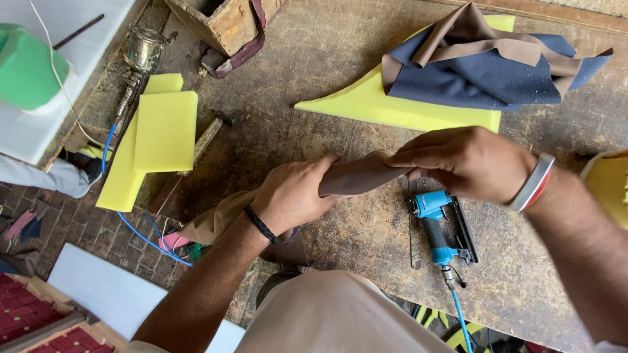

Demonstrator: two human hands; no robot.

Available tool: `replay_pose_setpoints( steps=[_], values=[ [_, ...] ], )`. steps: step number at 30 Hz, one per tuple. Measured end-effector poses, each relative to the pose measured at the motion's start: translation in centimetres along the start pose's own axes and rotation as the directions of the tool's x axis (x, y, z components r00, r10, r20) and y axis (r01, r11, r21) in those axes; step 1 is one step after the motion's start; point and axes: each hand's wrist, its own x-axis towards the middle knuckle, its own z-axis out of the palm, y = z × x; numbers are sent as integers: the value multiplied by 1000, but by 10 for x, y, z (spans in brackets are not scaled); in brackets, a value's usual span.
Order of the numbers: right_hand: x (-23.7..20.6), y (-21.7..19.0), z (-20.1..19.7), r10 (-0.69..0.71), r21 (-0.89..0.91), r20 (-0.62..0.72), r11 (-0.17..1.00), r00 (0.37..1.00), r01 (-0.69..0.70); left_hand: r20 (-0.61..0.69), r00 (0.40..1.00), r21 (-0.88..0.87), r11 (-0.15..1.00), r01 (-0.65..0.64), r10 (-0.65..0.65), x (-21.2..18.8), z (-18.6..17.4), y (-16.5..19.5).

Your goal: The person staples brown fabric onto a yellow foam cushion using a pneumatic staple gun. They repeatedly pull and fold the fabric to create tufted indentations, then secure the edges to the underside of the cushion.

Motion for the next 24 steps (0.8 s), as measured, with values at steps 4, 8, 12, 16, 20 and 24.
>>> replay_pose_setpoints(
  steps=[4, 8, 12, 16, 20, 24],
  values=[
    [28, 12, -11, 35, 248, 101, 967, 994, -59, 2, 1000, -37, 999, -17, 18, -4, 3, 0],
    [43, 11, 11, 421, 109, 407, 859, 811, -501, 47, 999, -26, 1000, 14, -13, -6, 4, 1],
    [66, 12, 0, 128, 286, 666, 867, 735, -409, 111, 991, -33, 996, 79, -75, -2, 1, -1],
    [94, 3, -10, 382, -98, 836, 811, 395, -577, 123, 990, -68, 994, 82, -73, 3, -6, -6],
    [94, 2, -4, 515, -185, 714, 792, 474, -582, 163, 983, -83, 992, 97, -83, 16, -13, -18],
    [72, 11, 6, 108, 109, 212, 985, 971, -133, 215, 975, -39, 997, 60, -50, 25, -21, -28]
  ],
)
